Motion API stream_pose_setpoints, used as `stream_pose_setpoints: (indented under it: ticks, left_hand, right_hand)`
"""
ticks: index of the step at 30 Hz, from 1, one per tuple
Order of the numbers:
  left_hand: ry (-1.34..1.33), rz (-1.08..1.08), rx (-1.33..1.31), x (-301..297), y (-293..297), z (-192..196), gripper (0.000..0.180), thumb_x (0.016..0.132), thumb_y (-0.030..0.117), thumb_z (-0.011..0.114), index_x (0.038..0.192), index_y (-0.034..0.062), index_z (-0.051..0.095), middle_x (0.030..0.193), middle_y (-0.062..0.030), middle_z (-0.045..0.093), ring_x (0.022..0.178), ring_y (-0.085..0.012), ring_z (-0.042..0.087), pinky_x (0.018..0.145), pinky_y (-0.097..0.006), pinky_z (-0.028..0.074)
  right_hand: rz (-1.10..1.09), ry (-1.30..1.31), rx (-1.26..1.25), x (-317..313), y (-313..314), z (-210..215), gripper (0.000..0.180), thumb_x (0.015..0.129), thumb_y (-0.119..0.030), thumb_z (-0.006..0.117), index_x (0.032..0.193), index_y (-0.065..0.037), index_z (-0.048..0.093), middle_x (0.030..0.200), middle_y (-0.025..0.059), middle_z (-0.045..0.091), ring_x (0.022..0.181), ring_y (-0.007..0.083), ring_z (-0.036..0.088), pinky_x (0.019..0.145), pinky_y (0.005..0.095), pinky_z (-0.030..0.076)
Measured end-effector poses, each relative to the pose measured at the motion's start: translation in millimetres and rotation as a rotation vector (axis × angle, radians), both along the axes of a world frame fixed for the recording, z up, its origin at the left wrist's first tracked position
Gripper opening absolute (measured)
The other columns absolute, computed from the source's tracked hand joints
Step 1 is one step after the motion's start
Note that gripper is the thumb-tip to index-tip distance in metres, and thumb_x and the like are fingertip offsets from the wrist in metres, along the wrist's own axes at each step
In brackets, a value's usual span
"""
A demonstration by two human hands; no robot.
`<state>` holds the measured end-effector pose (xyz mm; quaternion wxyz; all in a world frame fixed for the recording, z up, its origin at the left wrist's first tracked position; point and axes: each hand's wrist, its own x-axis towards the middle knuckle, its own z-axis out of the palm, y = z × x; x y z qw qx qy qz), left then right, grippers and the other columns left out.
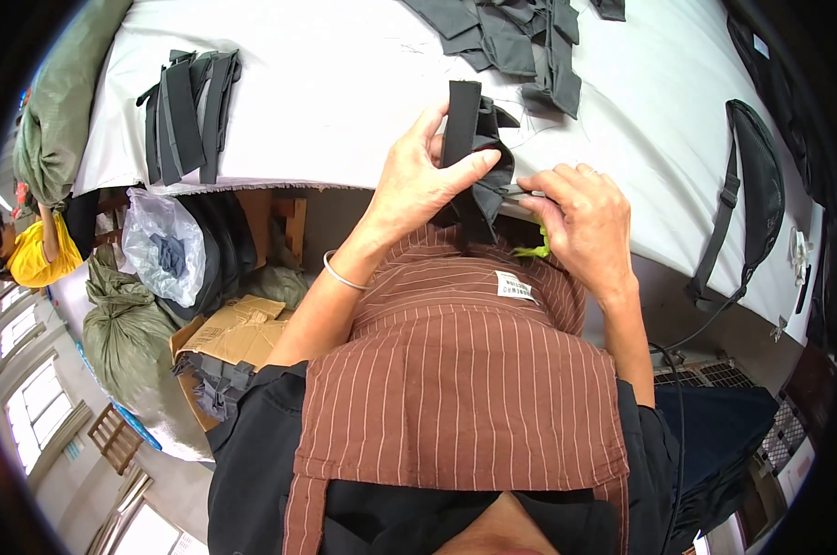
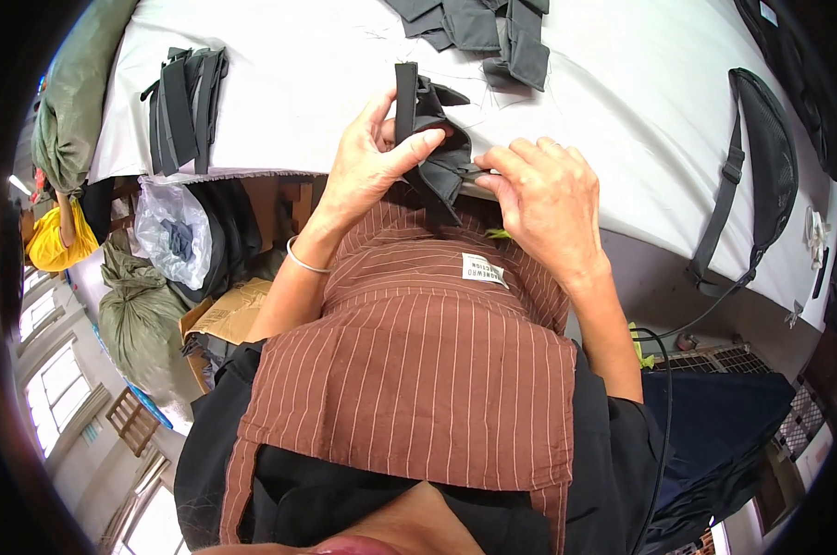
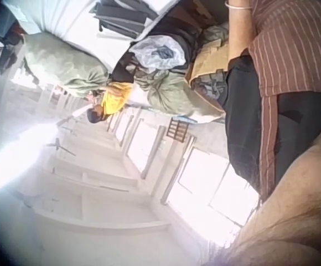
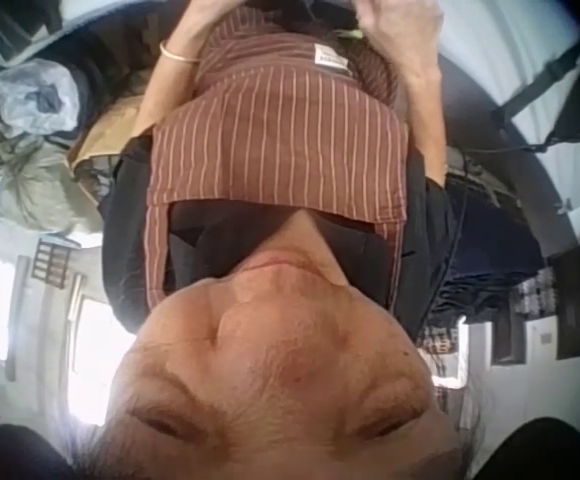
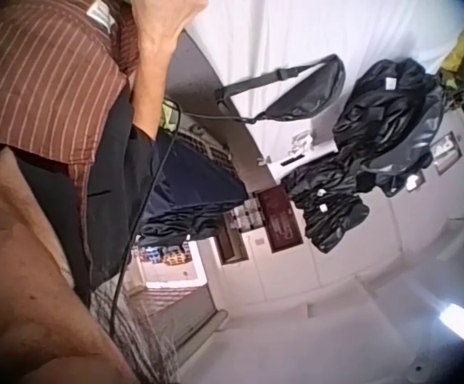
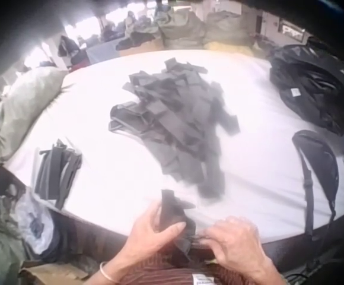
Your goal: The recorder is inspecting and trimming loose threads from black fabric pouch or bag components using snips.
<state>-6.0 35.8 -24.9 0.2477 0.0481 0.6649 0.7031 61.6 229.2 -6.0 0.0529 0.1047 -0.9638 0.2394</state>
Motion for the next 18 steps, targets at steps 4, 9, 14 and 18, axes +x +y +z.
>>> stream_pose_setpoints:
  ticks: [4,9,14,18]
  left_hand:
    - [-0.001,0.005,-0.005,-0.2,0.5,-2.6,0.061,0.083,0.017,0.075,0.134,0.0007,0.045,0.092,-0.0069,0.069,0.08,-0.0079,0.063,0.071,-0.023,0.052]
    - [0.027,-0.004,-0.024,0.1,2.0,-4.3,0.064,0.083,0.017,0.075,0.136,0.0012,0.043,0.09,-0.0071,0.07,0.08,-0.0082,0.064,0.07,-0.023,0.052]
    - [0.02,-0.038,-0.084,-0.3,-0.1,-0.5,0.061,0.085,0.015,0.072,0.136,0.0001,0.041,0.095,-0.0085,0.068,0.084,-0.0102,0.065,0.074,-0.023,0.053]
    - [0.016,-0.045,-0.091,-1.1,0.4,1.6,0.061,0.085,0.015,0.072,0.136,-0.0001,0.041,0.095,-0.0084,0.068,0.084,-0.0102,0.064,0.074,-0.023,0.052]
  right_hand:
    - [0.0,-0.003,0.021,-0.9,0.6,1.3,0.013,0.075,-0.019,0.073,0.084,-0.013,0.068,0.075,0.0,0.061,0.072,0.0197,0.057,0.064,0.0345,0.042]
    - [0.036,0.017,0.054,-3.5,-0.6,2.4,0.013,0.073,-0.018,0.074,0.084,-0.012,0.068,0.076,-0.0002,0.061,0.073,0.0197,0.057,0.064,0.0344,0.042]
    - [0.11,0.025,0.067,-7.8,3.9,2.7,0.013,0.073,-0.018,0.074,0.083,-0.013,0.067,0.075,-0.0011,0.06,0.071,0.0194,0.055,0.065,0.0339,0.04]
    - [0.135,0.043,0.059,-8.6,7.2,-0.7,0.013,0.072,-0.018,0.074,0.082,-0.014,0.067,0.074,-0.0021,0.06,0.069,0.0189,0.053,0.065,0.0334,0.038]
